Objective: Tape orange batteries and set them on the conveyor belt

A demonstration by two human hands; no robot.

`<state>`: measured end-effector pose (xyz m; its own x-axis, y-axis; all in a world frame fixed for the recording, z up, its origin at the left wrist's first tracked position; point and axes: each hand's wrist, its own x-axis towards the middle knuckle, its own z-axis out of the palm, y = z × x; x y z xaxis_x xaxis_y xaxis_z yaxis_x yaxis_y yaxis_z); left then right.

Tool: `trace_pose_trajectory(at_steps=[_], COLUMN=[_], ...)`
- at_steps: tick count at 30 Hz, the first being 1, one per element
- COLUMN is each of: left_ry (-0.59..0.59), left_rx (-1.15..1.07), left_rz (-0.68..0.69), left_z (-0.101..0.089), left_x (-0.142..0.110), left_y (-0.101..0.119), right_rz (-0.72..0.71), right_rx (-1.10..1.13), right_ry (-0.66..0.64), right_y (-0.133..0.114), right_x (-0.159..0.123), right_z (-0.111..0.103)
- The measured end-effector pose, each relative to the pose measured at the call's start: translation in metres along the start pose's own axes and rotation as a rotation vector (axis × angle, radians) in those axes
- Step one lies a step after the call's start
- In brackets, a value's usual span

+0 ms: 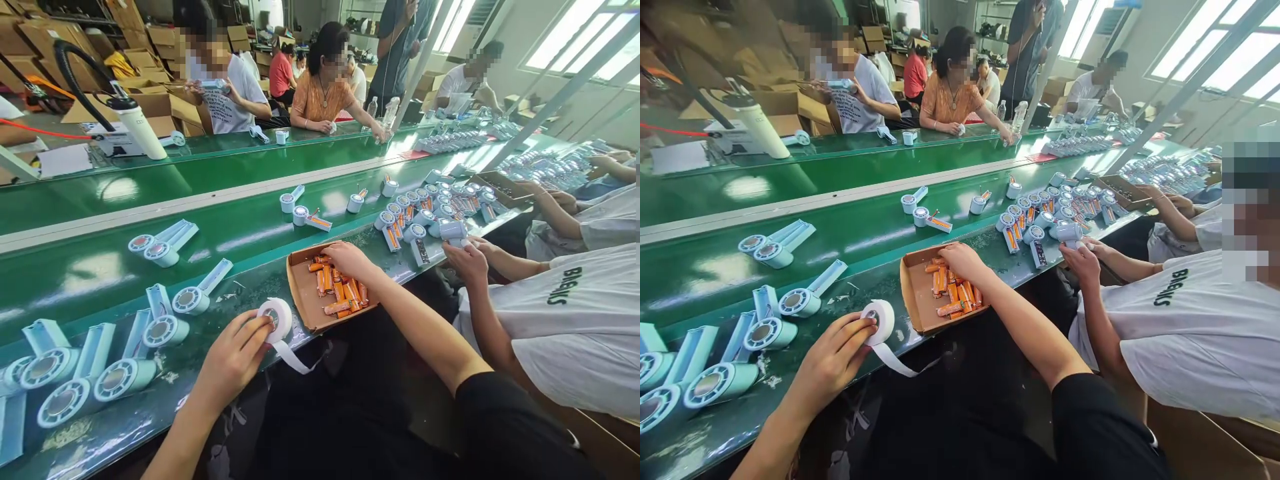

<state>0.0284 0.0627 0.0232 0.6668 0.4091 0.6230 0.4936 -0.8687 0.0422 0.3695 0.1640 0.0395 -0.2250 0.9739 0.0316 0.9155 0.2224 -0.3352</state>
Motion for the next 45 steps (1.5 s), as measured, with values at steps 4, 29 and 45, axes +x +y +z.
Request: trace_pose_trajectory(at_steps=[4,29,45], left_ry=[-0.009,-0.324,0.018], left_rx=[-0.041,0.066,-0.068], left_rz=[-0.035,0.332,-0.138], left_z=[-0.003,-0.027,0.028], left_x=[-0.002,0.047,0.046], left_y=[0.002,0.015,0.073], right_rz=[0.014,-0.03,0.408], right_rx=[0.215,0.762,1.55], right_ry=[0.171,-0.449,0.759], right_y=[-0.003,-0.065,-0.097], right_x=[-0.018,-0.095,-0.102], right_z=[-0.002,-0.019,0.043])
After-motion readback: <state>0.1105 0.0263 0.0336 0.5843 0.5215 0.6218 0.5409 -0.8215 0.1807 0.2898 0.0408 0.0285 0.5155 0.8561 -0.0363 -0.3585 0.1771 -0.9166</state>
